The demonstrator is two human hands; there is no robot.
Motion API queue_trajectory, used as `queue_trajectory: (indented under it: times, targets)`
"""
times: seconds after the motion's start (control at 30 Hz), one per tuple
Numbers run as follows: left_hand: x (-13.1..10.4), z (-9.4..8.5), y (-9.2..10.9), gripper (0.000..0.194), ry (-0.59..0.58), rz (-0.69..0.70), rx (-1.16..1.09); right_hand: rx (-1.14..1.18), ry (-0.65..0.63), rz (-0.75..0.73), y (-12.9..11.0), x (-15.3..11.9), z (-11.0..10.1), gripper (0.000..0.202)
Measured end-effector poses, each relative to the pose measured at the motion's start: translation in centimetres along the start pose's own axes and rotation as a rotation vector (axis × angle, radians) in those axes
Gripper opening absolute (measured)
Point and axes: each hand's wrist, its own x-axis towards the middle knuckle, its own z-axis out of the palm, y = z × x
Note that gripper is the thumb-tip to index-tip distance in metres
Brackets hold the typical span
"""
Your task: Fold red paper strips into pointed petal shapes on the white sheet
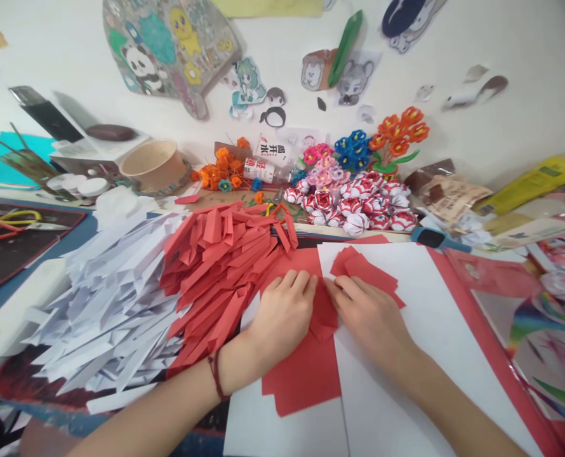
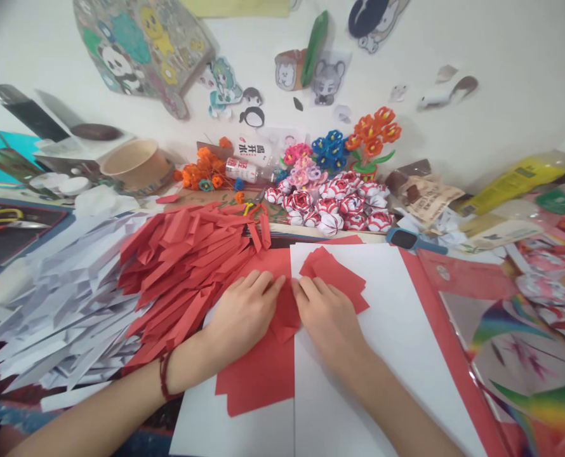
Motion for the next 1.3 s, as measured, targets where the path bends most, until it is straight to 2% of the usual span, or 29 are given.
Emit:
queue_trajectory:
  times: [0.23, 0.4, 0.7, 1.0, 1.3]
  targets:
    - [0.0, -0.2, 0.3, 0.038, -0.017, -0.007, -0.017, 0.157, -0.115, 0.114, 0.0, -0.2, 0.1, 0.034]
    - [-0.1, 0.0, 0.4, 0.041, -0.024, -0.031, -0.015, 0.215, -0.115, 0.118, 0.0, -0.4, 0.4, 0.036]
    - [-0.4, 0.8, 0.6, 0.050, -0.014, -0.002, -0.012, 0.013, -0.055, -0.053, 0.1, -0.1, -0.2, 0.030]
    - [-0.4, 0.8, 0.5, 0.050, -0.016, 0.042, 0.032, -0.073, -0.055, -0.094, -0.1, 0.0, -0.4, 0.032]
    - [-0.3, 0.8, 0.5, 0.053, -0.013, 0.042, 0.019, -0.045, -0.086, -0.093, -0.1, -0.1, -0.2, 0.039]
